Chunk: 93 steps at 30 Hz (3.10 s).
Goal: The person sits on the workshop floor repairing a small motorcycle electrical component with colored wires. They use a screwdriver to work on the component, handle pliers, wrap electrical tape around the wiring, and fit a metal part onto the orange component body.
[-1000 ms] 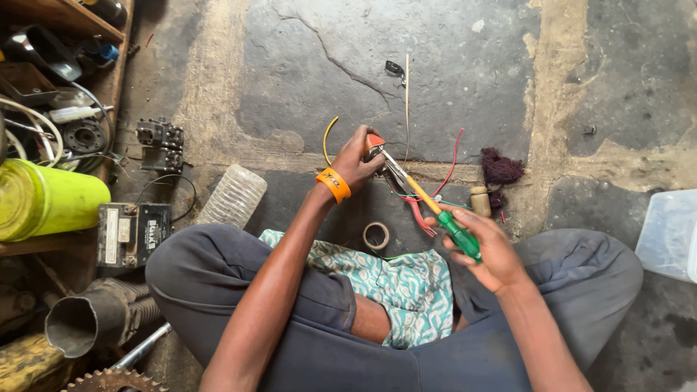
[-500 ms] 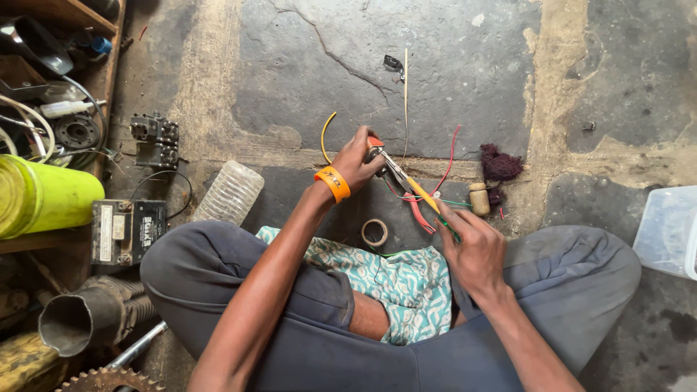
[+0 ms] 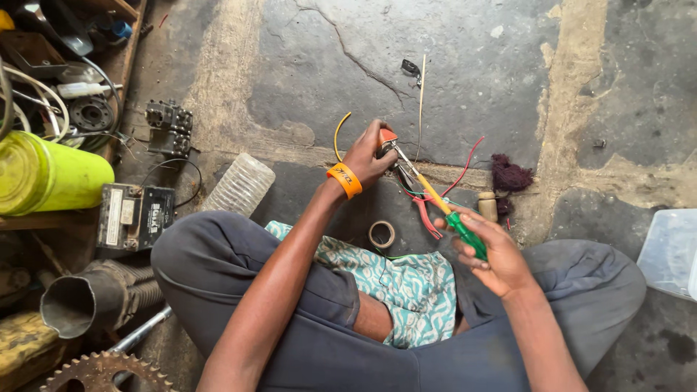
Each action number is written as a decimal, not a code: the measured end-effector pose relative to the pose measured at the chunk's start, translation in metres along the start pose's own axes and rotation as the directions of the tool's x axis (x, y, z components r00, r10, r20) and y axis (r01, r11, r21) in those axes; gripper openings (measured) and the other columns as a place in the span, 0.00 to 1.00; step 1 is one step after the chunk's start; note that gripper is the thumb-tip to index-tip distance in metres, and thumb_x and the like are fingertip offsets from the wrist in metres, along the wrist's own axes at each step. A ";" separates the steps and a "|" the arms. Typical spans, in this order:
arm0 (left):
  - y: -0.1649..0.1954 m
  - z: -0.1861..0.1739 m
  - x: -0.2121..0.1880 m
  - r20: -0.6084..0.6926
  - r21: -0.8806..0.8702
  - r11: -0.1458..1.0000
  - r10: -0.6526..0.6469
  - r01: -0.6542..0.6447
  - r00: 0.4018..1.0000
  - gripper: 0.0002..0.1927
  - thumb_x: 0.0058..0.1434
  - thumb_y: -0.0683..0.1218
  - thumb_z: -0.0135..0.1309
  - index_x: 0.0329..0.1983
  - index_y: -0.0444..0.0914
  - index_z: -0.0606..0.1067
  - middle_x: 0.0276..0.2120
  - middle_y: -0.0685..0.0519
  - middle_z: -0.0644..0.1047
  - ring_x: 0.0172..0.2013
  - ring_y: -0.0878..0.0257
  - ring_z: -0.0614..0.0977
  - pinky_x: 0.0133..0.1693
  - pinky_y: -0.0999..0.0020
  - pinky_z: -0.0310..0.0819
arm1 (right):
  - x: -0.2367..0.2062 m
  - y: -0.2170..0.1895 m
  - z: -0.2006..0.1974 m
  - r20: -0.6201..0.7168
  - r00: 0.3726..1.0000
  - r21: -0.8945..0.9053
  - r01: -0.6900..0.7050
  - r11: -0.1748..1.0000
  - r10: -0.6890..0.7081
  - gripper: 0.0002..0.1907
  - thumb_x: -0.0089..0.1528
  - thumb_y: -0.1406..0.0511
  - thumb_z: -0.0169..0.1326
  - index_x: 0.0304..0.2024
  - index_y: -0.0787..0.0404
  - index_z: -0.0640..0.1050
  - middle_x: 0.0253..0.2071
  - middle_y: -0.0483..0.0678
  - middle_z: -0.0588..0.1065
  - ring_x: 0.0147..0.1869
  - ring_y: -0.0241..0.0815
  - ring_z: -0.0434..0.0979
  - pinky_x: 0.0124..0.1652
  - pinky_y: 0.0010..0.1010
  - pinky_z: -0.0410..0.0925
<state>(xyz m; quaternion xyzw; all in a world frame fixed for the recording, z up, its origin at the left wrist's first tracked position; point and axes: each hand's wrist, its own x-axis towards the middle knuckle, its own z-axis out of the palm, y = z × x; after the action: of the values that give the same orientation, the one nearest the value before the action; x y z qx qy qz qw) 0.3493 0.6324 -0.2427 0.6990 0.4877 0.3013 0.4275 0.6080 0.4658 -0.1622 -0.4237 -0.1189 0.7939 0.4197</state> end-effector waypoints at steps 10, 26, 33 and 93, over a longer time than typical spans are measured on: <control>0.003 -0.001 -0.003 0.055 -0.007 1.000 -0.018 0.018 0.998 0.24 0.61 0.49 0.57 0.55 0.32 0.64 0.35 0.44 0.74 0.35 0.55 0.78 0.40 0.58 0.73 | -0.006 0.025 0.028 0.271 0.616 -0.957 0.258 -0.135 -0.739 0.19 0.63 0.66 0.62 0.58 0.59 0.81 0.48 0.55 0.82 0.49 0.42 0.83 0.44 0.32 0.73; 0.000 -0.004 0.004 -0.057 0.038 0.998 -0.042 0.044 0.997 0.24 0.60 0.49 0.58 0.53 0.33 0.67 0.37 0.39 0.75 0.37 0.48 0.79 0.42 0.55 0.73 | 0.000 -0.009 0.009 -0.140 0.975 -0.239 0.138 0.961 -0.175 0.21 0.68 0.61 0.45 0.60 0.64 0.74 0.53 0.52 0.79 0.44 0.34 0.78 0.32 0.22 0.68; 0.000 -0.001 0.005 -0.049 0.027 1.000 -0.009 0.010 0.999 0.26 0.60 0.50 0.58 0.55 0.32 0.65 0.41 0.38 0.76 0.41 0.45 0.80 0.45 0.54 0.74 | 0.003 0.003 0.006 -0.079 0.995 -0.297 0.027 0.954 -0.053 0.22 0.71 0.60 0.45 0.61 0.66 0.76 0.45 0.54 0.81 0.32 0.33 0.75 0.21 0.20 0.59; 0.013 -0.013 0.000 0.116 0.042 0.988 0.145 -0.151 0.983 0.25 0.56 0.49 0.62 0.53 0.37 0.69 0.49 0.41 0.76 0.52 0.44 0.79 0.53 0.53 0.73 | 0.014 0.011 -0.003 -0.073 0.996 -0.528 0.008 0.849 -0.055 0.18 0.67 0.67 0.49 0.56 0.70 0.78 0.45 0.52 0.81 0.40 0.38 0.80 0.40 0.28 0.73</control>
<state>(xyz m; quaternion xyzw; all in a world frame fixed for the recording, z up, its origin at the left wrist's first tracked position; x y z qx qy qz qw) 0.3438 0.6348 -0.2248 0.7598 0.4171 0.2800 0.4127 0.5999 0.4690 -0.1783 -0.5539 -0.3208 0.7051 0.3051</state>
